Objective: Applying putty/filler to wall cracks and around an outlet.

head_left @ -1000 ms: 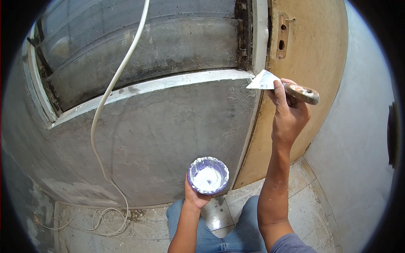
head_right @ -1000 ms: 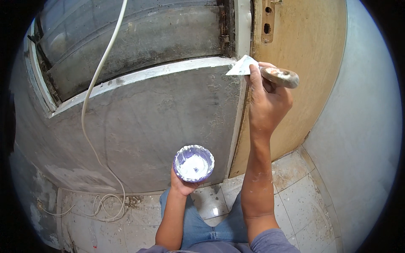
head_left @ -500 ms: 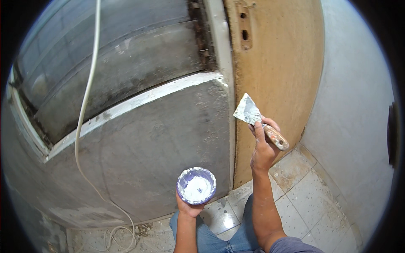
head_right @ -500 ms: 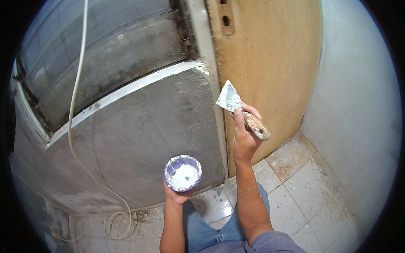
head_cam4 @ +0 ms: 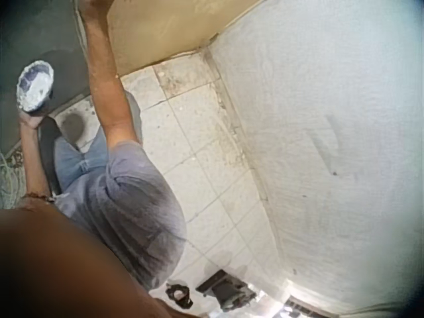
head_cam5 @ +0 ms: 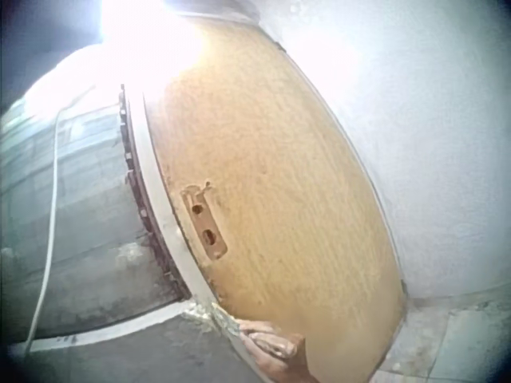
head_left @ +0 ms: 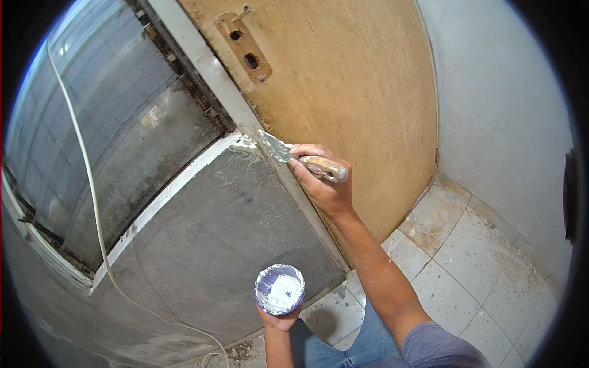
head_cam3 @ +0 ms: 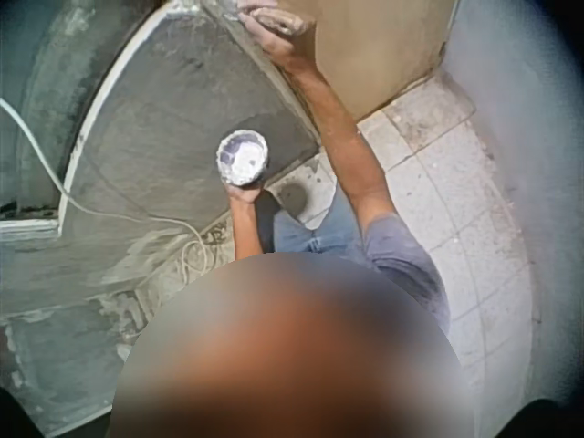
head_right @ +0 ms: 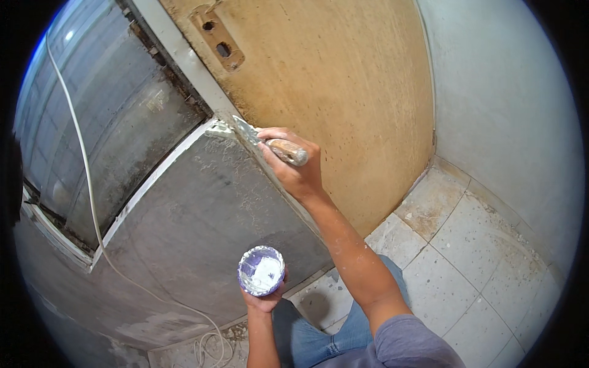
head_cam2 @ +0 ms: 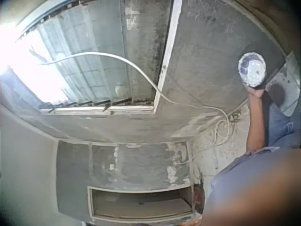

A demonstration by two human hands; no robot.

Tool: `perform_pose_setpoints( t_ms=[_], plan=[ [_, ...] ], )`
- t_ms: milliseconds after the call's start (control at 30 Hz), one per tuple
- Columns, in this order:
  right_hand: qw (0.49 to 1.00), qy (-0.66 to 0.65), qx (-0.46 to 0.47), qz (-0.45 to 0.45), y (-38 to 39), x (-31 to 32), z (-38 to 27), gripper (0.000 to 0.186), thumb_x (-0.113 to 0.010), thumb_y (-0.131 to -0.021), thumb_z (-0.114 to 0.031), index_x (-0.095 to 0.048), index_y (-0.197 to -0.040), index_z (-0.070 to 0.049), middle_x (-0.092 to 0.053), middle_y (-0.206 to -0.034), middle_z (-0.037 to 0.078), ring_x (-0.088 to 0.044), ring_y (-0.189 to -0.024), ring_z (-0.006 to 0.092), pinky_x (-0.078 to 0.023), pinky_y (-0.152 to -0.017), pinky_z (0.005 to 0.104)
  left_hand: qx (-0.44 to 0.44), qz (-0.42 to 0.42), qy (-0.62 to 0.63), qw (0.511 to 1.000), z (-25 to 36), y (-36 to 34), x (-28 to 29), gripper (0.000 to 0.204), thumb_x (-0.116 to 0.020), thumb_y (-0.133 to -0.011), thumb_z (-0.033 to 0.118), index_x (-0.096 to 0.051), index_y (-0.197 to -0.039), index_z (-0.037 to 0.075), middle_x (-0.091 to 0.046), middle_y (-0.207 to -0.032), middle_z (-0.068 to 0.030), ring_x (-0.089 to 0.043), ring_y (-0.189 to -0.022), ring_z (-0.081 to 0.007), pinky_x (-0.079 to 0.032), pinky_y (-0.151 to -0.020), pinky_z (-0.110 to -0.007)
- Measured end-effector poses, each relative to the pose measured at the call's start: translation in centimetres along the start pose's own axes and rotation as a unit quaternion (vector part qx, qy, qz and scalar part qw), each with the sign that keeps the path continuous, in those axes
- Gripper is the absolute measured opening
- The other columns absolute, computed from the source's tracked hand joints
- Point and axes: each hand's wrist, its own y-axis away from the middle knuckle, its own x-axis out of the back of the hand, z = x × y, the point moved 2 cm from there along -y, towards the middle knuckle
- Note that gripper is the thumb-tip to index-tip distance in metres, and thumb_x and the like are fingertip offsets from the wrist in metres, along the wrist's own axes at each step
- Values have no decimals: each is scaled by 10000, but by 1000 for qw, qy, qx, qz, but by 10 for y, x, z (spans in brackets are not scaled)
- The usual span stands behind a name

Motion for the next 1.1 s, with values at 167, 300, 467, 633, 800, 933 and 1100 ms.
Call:
perform_pose_setpoints(
  t_ms=[167, 300, 467, 633, 800, 933, 1100],
  plan=[
    [999, 5, -10, -43, -2, -4, 0, 146, -688, -792, 43, -675, -931, 1, -705, -940, 91, -658, -831, 125, -506, -730, 245, 8, -5, -1, 1000, -5, 1, -11, 596, -550, -813, 517, -535, -1278, 144, -534, -1269, -178, -479, -1151, -453, -556, -770, -581],
    [998, 17, 24, -56, -11, -12, 5, 138, -687, -791, 38, -675, -924, 2, -711, -928, 84, -669, -812, 122, -510, -708, 242, 6, 8, -55, 998, -12, 2, -25, 559, -456, -856, 555, -579, -1234, 162, -617, -1209, -97, -613, -1067, -336, -557, -764, -511],
    [996, -10, 52, -76, -22, -15, 4, 127, -686, -794, 30, -676, -916, -4, -712, -914, 79, -668, -794, 116, -508, -694, 240, 1, 16, -56, 998, -13, 0, -26, 542, -456, -863, 542, -580, -1233, 166, -619, -1206, -98, -610, -1073, -335, -552, -784, -509],
    [994, 9, 56, -92, -29, -17, -3, 113, -685, -793, 30, -676, -901, -2, -708, -898, 79, -656, -761, 111, -500, -669, 239, 17, -4, -57, 998, -12, -3, -23, 544, -458, -864, 538, -582, -1231, 155, -618, -1208, -100, -610, -1075, -330, -547, -806, -506],
    [993, 25, 55, -105, -37, -16, -8, 83, -697, -774, -25, -653, -844, -34, -689, -797, 72, -668, -650, 182, -501, -585, 278, 2, 23, -54, 998, -18, -5, -28, 547, -456, -868, 531, -583, -1230, 141, -618, -1210, -105, -613, -1073, -326, -548, -817, -498],
    [991, 20, 59, -121, -32, -14, -11, 43, -691, -787, 23, -657, -809, 38, -699, -850, 63, -591, -651, 82, -465, -584, 243, 2, 16, -58, 998, -16, -5, -25, 545, -453, -871, 526, -583, -1231, 138, -625, -1201, -106, -614, -1074, -326, -543, -837, -503],
    [996, 11, 12, -93, -25, -11, -7, 51, -694, -789, 21, -669, -833, 28, -703, -859, 56, -602, -678, 76, -474, -608, 231, 13, 12, -48, 999, -16, -5, -23, 543, -451, -872, 524, -585, -1231, 139, -629, -1194, -104, -617, -1069, -324, -542, -838, -507]
  ],
)
